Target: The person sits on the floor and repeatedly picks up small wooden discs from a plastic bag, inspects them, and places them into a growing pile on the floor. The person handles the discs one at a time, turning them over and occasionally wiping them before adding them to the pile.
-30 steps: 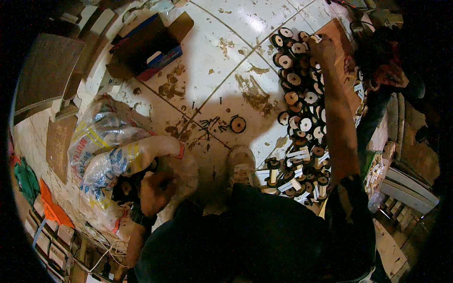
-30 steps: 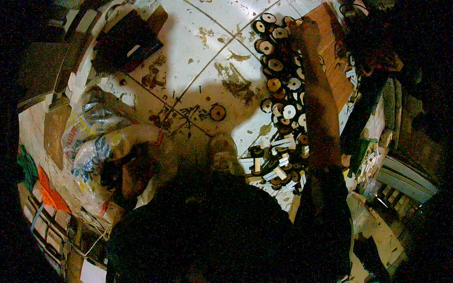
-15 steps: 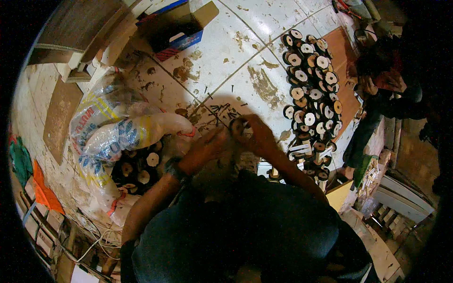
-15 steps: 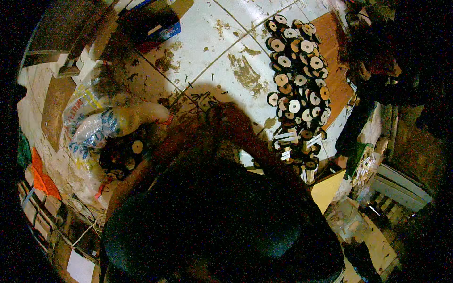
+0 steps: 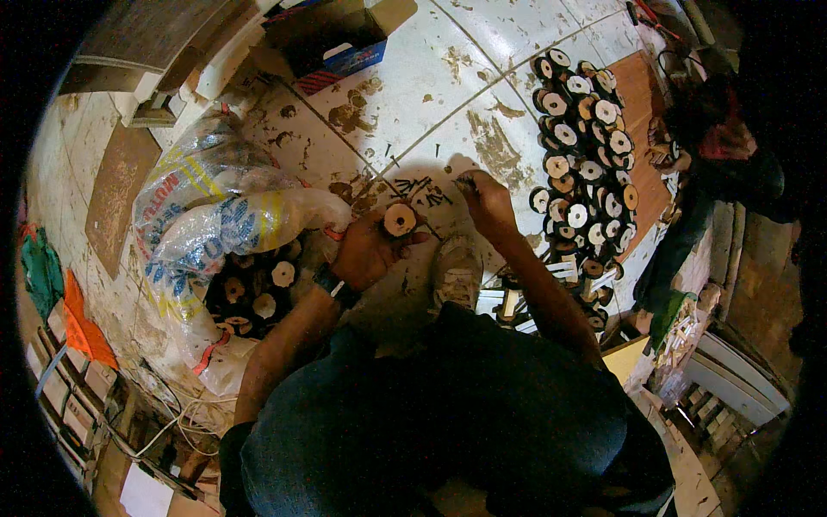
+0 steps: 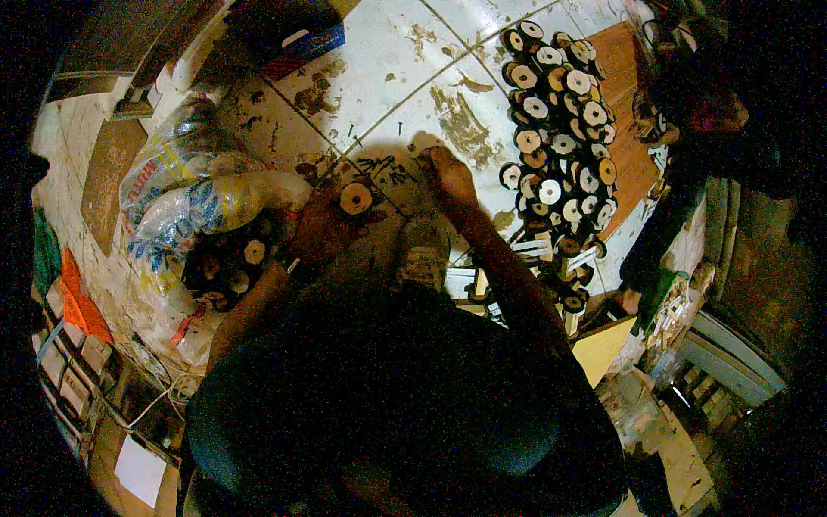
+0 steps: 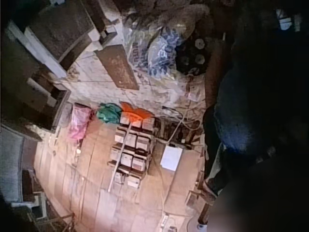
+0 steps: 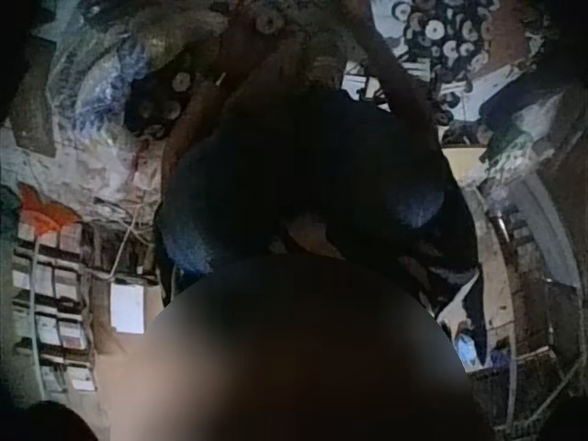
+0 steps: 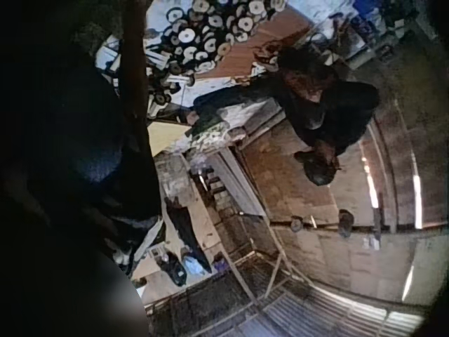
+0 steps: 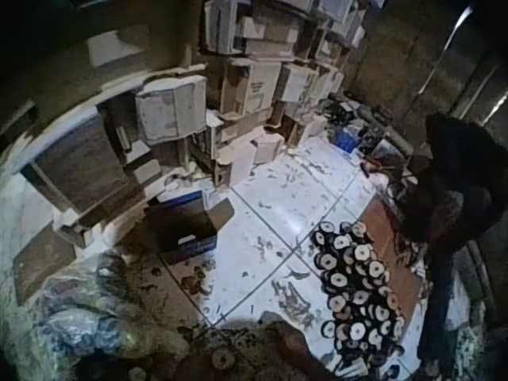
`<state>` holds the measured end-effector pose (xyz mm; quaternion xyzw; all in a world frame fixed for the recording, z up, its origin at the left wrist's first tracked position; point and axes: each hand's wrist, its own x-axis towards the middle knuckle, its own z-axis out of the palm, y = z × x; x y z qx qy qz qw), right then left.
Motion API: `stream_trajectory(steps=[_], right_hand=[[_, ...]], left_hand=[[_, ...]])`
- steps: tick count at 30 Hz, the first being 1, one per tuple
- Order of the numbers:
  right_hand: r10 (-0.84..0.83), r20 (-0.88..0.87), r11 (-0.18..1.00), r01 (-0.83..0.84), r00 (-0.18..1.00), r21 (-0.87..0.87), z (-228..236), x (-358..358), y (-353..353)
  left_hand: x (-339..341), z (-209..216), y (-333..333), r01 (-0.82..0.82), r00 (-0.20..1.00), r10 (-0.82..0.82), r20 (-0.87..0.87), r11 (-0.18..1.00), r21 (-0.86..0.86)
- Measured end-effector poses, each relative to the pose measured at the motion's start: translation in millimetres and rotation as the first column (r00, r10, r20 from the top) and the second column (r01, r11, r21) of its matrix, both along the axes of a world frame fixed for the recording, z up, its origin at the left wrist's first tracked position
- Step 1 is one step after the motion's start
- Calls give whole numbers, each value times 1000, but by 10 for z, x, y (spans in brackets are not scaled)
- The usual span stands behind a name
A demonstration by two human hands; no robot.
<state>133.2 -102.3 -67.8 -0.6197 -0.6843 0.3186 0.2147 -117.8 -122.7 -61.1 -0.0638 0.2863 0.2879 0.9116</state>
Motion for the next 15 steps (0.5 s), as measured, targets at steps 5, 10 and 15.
stream_trajectory(steps=[5,10,15], right_hand=[[-5,-169,994,-13,986,-104,453,-385,-207],[105,-171,992,-114,980,-45,472,-604,-324],[126,-234,980,-157,964,-119,431,-606,-278]], left_hand=[[65,-147,-63,-37,998,36,-42,999,-14],[101,-251,-98,-114,993,110,50,990,78],[90,-175,-63,-108,992,103,68,990,88]])
